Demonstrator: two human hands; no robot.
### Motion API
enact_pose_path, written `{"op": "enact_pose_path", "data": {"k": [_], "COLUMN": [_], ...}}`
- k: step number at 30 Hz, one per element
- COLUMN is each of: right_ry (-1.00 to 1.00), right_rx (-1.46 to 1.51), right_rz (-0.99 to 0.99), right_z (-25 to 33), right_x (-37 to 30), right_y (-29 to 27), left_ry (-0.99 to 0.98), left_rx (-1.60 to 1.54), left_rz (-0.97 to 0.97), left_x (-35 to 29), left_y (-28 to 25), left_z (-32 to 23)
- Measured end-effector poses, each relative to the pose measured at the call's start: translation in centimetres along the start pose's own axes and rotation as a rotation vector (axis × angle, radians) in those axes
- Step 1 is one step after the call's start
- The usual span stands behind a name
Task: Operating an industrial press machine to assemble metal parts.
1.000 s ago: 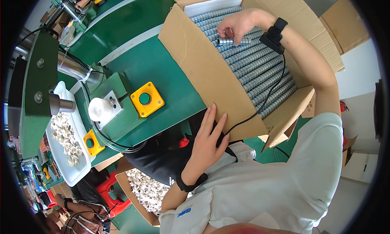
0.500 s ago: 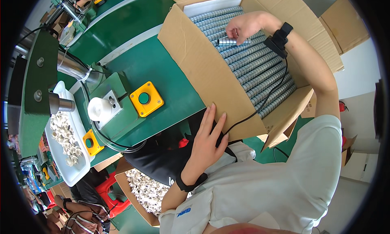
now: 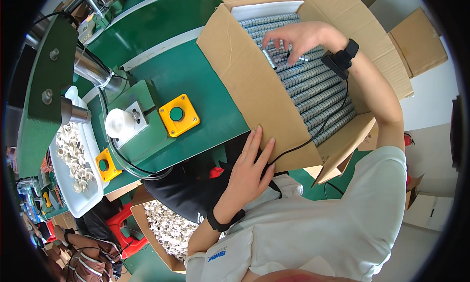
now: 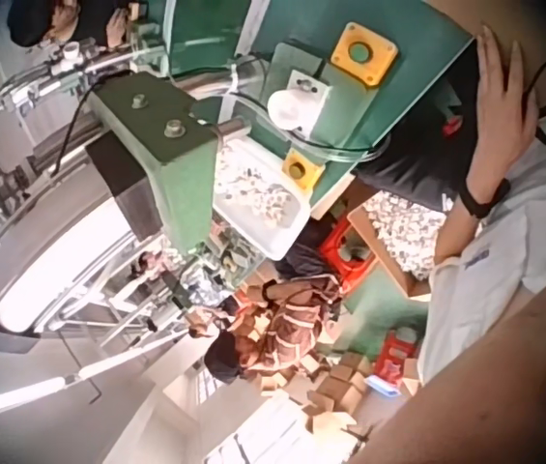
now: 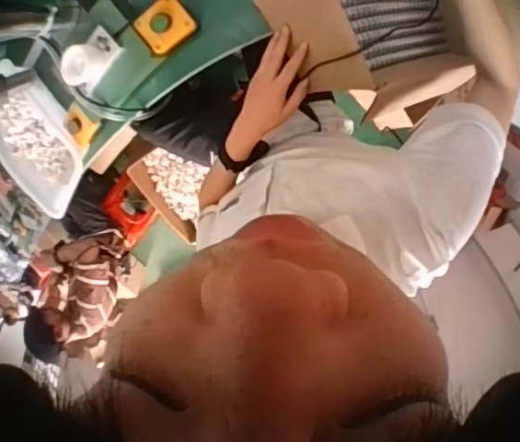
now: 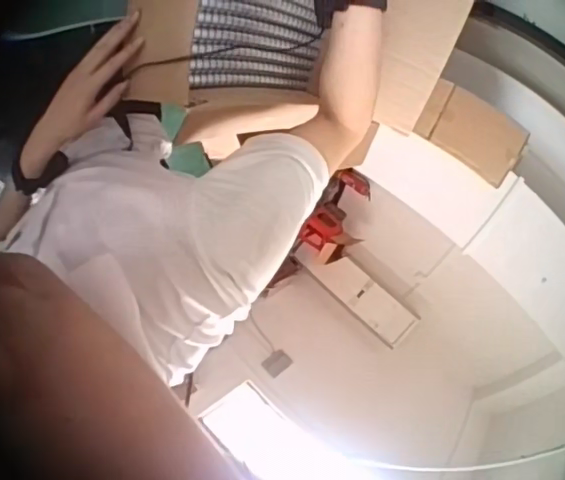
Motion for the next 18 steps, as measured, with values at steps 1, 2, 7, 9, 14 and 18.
{"op": "enact_pose_path", "data": {"k": [1, 2, 7, 9, 14, 18], "right_ry": [-0.067, -0.134, -0.309, -0.306, -0.137, -0.066], "right_rx": [-0.015, -0.031, -0.127, -0.157, -0.140, 0.068], "right_rz": [-0.016, -0.032, -0.088, -0.068, -0.047, -0.209], "right_z": [1.0, 2.0, 4.7, 5.3, 6.3, 6.3], "right_x": [0.3, 0.7, 2.3, 2.4, 0.4, -2.4], "right_y": [0.0, 0.0, 1.3, 1.2, -2.5, -6.4], "left_ry": [-0.003, -0.005, 0.001, 0.003, 0.025, 0.062], "left_rx": [0.002, 0.004, 0.010, 0.007, 0.005, 0.021], "left_rz": [0.003, 0.005, 0.005, -0.004, -0.012, -0.055], "left_x": [0.0, 0.0, 0.1, 0.1, -0.3, -0.2], "left_y": [0.0, 0.0, 0.1, 0.0, -0.3, -0.4], "left_z": [0.0, 0.0, -0.1, -0.1, -0.1, 0.0]}}
Point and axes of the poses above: each hand's wrist, its own x-axis towards the middle knuckle, its own y-axis out of the palm, z = x × y, the point moved 6 cm from there along x, towards the middle knuckle, and after that the axes turned 6 degrees about -x, right-handed, at the moved point
